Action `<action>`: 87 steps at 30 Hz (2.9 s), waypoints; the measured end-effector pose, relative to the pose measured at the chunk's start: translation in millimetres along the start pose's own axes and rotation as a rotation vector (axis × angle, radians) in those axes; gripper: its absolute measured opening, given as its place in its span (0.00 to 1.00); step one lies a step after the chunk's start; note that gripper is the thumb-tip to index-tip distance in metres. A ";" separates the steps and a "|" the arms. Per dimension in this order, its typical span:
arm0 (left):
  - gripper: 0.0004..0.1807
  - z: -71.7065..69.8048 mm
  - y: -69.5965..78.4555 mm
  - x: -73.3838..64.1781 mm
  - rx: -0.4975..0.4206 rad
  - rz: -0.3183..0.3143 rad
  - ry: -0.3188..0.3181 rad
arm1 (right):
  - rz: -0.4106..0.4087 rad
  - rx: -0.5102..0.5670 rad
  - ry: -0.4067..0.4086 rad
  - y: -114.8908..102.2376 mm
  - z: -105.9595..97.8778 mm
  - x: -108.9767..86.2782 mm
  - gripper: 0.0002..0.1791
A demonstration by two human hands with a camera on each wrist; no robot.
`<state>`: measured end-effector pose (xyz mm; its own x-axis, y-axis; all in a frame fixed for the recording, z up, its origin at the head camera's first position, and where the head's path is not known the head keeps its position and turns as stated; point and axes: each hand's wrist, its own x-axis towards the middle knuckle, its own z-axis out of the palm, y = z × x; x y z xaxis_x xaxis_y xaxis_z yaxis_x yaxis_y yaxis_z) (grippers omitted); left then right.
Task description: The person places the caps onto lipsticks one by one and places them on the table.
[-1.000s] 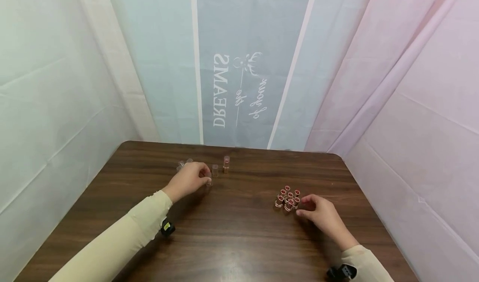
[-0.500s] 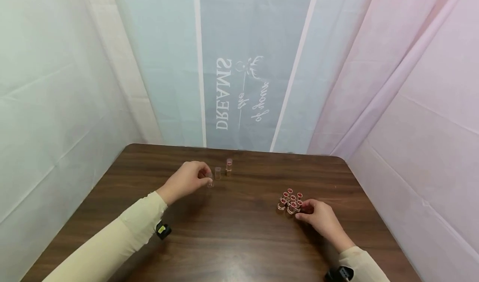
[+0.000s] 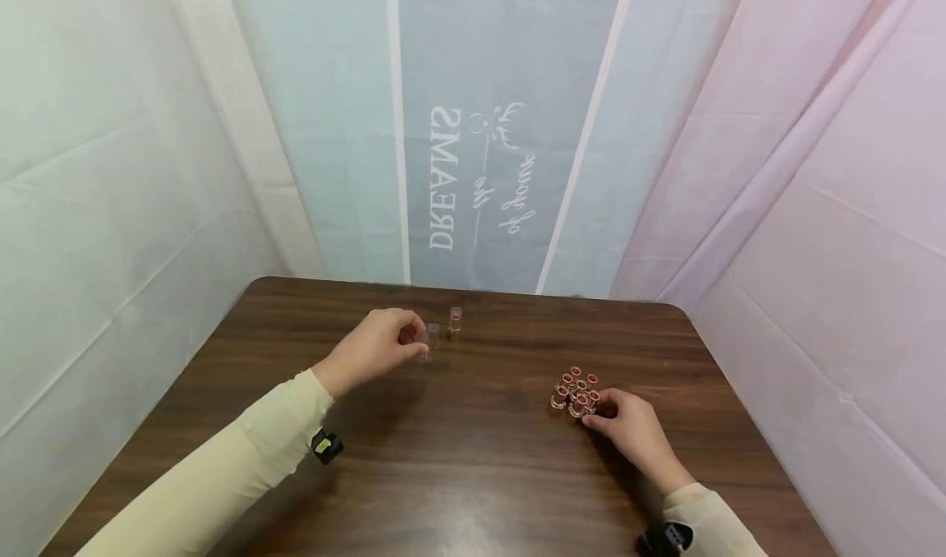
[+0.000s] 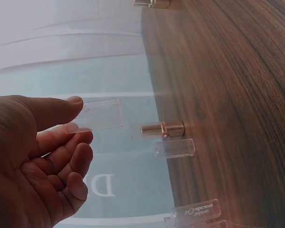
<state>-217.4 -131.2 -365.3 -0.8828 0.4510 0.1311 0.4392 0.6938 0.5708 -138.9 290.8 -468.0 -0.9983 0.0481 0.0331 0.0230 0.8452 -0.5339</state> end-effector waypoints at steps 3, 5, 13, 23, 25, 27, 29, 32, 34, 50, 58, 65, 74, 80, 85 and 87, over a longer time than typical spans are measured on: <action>0.08 -1.2 1.9 -0.4 -0.002 -0.009 -0.005 | 0.008 -0.003 0.019 0.4 -2.4 -0.9 0.13; 0.08 -2.6 1.9 -2.2 -0.004 -0.015 -0.008 | 0.013 0.003 0.038 0.7 -4.2 -0.8 0.12; 0.07 -1.7 -0.1 -13.8 0.006 -0.017 -0.025 | -0.013 0.079 0.163 -8.8 -23.1 -3.0 0.12; 0.07 2.2 0.0 -18.4 -0.031 0.052 -0.028 | -0.156 0.303 0.205 -58.0 -21.7 7.1 0.11; 0.07 4.3 1.1 -18.8 -0.037 0.054 -0.034 | -0.167 0.342 0.185 -67.7 -17.0 6.4 0.11; 0.07 6.2 2.0 -18.9 -0.037 0.053 -0.042 | -0.176 0.369 0.167 -76.8 -12.6 6.1 0.10; 0.07 7.4 3.0 -18.3 -0.028 0.058 -0.043 | -0.185 0.385 0.151 -85.1 -8.9 7.5 0.10; 0.07 6.7 5.2 -15.6 -0.016 0.064 -0.033 | -0.210 0.402 0.128 -97.6 -4.8 12.2 0.09; 0.07 5.0 6.7 -12.6 -0.011 0.067 -0.022 | -0.234 0.403 0.115 -105.7 -2.5 16.3 0.10; 0.07 -13.1 17.2 -9.2 -0.009 0.083 -0.037 | -0.352 0.344 0.012 -153.5 38.7 36.4 0.09; 0.06 -18.4 20.0 -5.7 -0.023 0.134 -0.028 | -0.352 0.342 -0.026 -164.9 50.6 39.2 0.09; 0.05 -24.0 26.0 -4.3 -0.027 0.145 -0.027 | -0.365 0.321 -0.055 -170.4 62.0 40.6 0.08; 0.06 -27.3 35.3 -0.3 -0.029 0.164 -0.005 | -0.408 0.278 -0.086 -174.9 71.7 42.5 0.07; 0.06 -28.1 42.1 4.8 -0.031 0.185 -0.013 | -0.427 0.276 -0.095 -177.8 74.9 42.2 0.07; 0.05 -27.5 46.0 8.0 -0.008 0.185 -0.048 | -0.415 0.276 -0.098 -180.6 75.9 41.8 0.07; 0.05 -27.1 46.8 8.4 0.012 0.180 -0.060 | -0.420 0.280 -0.095 -181.7 75.6 41.3 0.07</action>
<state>-208.8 -110.1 -315.6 -0.7782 0.6012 0.1816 0.5918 0.6051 0.5326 -188.4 99.0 -433.5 -0.9192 -0.3245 0.2231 -0.3830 0.6056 -0.6975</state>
